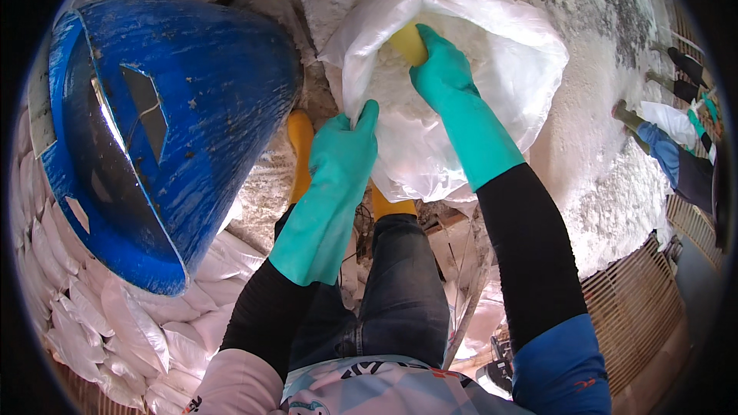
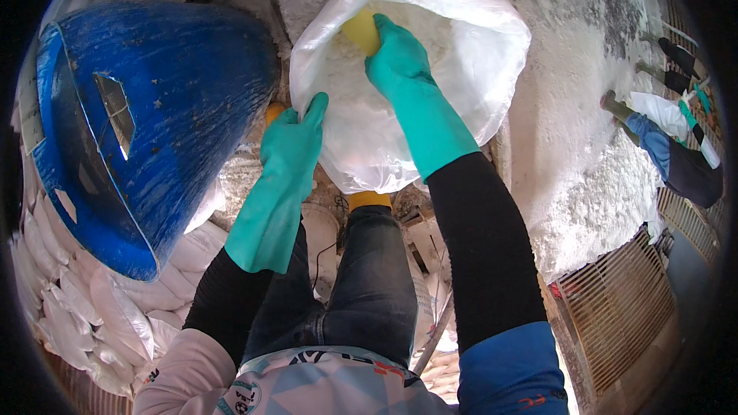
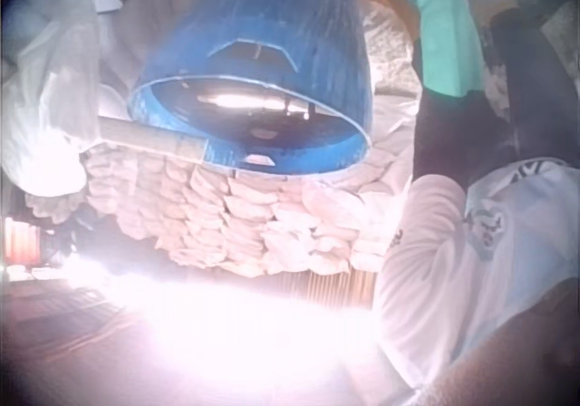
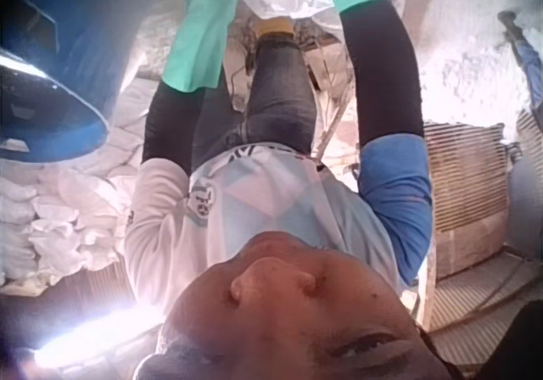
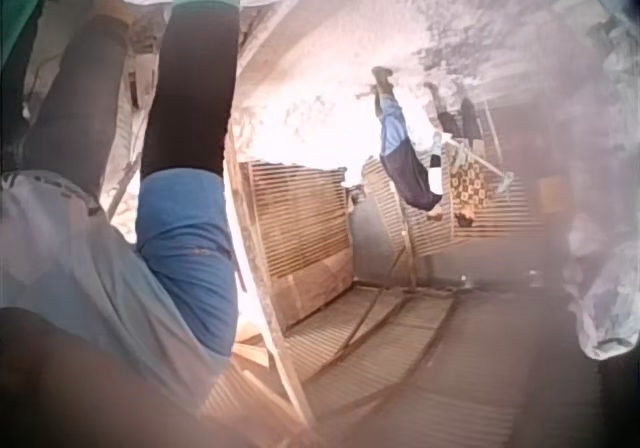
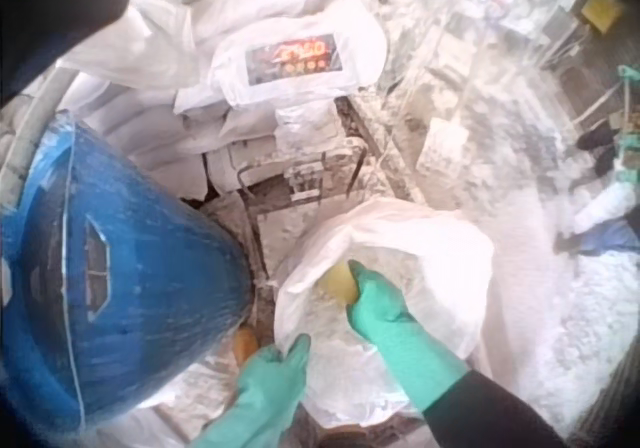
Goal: The person scoops white powder from a large pile on the floor into a white sack using a yellow scoop. They then place the filled sack onto a digital scale to weigh it. The person adjusts the sack and the scoop during the process. Other workers are visible in the background performing similar tasks.
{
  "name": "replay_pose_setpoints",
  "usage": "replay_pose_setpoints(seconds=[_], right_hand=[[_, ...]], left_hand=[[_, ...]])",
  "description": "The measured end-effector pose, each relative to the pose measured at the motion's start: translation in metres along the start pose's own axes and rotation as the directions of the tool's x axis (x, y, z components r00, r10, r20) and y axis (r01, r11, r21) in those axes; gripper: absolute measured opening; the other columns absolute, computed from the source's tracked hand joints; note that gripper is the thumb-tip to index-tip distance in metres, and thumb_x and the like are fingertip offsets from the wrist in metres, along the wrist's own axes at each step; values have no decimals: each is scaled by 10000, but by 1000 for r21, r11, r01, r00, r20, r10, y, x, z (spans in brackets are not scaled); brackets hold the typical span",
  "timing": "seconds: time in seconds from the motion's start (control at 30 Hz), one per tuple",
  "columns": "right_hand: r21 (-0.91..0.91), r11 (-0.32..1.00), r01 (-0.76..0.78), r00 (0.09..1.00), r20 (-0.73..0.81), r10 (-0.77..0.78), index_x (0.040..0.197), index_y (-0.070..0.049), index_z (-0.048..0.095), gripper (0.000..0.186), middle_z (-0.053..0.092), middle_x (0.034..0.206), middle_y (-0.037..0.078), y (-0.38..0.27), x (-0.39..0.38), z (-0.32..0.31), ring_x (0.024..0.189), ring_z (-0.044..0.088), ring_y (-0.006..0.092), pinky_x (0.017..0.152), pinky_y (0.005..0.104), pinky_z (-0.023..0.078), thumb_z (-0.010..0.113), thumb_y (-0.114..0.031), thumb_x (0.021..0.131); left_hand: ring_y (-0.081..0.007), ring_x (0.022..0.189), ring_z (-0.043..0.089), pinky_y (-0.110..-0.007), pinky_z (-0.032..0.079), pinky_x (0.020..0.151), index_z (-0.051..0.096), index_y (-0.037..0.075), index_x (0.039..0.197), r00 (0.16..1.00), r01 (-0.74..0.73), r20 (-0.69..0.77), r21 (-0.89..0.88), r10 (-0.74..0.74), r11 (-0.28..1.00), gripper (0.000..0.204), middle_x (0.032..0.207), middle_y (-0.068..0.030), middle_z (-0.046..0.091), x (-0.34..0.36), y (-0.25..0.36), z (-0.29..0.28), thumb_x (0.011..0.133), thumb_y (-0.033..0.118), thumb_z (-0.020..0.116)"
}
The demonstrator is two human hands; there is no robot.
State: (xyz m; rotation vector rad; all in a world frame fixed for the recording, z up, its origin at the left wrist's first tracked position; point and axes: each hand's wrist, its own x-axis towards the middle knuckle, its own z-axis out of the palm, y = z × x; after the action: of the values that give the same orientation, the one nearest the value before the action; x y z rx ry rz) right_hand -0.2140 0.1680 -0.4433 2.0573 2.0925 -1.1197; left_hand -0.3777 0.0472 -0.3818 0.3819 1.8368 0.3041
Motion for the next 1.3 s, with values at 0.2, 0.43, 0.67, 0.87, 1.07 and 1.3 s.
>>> replay_pose_setpoints(seconds=[0.2, 0.43, 0.67, 0.87, 1.07, 1.3], right_hand=[[-2, 988, 156, 988, 5, -156, 1557, -98, 513, 746, 617, 1470, 197, 21, -19, 18, 1358, 589, 365, 1138, 416, 483, 652, 12, 832], [29, 998, 48, 998, 26, -49, 1556, -80, 511, 736, 633, 1452, 203, 12, 3, 17, 1349, 599, 369, 1140, 414, 482, 648, -37, 835], [4, 998, 63, 995, 74, -64, 1545, -81, 527, 710, 637, 1447, 209, 7, -27, 15, 1341, 610, 359, 1132, 417, 491, 663, -68, 848], [194, 975, -110, 988, 126, 86, 1538, -73, 529, 682, 639, 1439, 224, 2, -14, 11, 1327, 624, 358, 1112, 406, 505, 655, -93, 868], [136, 988, -79, 985, 163, 57, 1544, -124, 531, 699, 682, 1383, 187, -1, -22, 11, 1266, 665, 321, 1062, 392, 525, 675, -115, 860], [318, 934, -162, 979, 174, 110, 1542, -140, 550, 744, 718, 1307, 141, 17, -30, 19, 1149, 704, 243, 1017, 346, 527, 701, -74, 816]], left_hand=[[-225, 796, 702, -365, 532, 774, 752, -14, 1095, 999, -23, -46, -93, 19, 995, 543, 891, -128, 755, -2, 2, 5, 991, 516, 693], [-196, 804, 684, -343, 527, 786, 751, -14, 1093, 999, -1, -43, -102, -4, 995, 515, 907, -106, 754, -8, 13, 2, 992, 488, 710], [-189, 928, 686, -356, 530, 863, 742, -33, 1153, 999, -15, -54, -202, 4, 979, 589, 1042, -100, 752, 3, -2, 1, 927, 508, 793], [-190, 824, 689, -333, 524, 802, 752, -20, 1042, 997, -36, -75, -51, 32, 998, 515, 908, -96, 760, -9, 11, -2, 982, 490, 735], [-183, 827, 692, -323, 527, 793, 747, -13, 1050, 997, 8, -78, -137, -19, 991, 516, 907, -87, 760, -10, 18, -6, 993, 499, 717], [-185, 832, 688, -336, 533, 790, 733, -13, 979, 995, -53, -89, -206, 35, 977, 517, 944, -100, 758, 4, -12, 6, 989, 504, 718]])
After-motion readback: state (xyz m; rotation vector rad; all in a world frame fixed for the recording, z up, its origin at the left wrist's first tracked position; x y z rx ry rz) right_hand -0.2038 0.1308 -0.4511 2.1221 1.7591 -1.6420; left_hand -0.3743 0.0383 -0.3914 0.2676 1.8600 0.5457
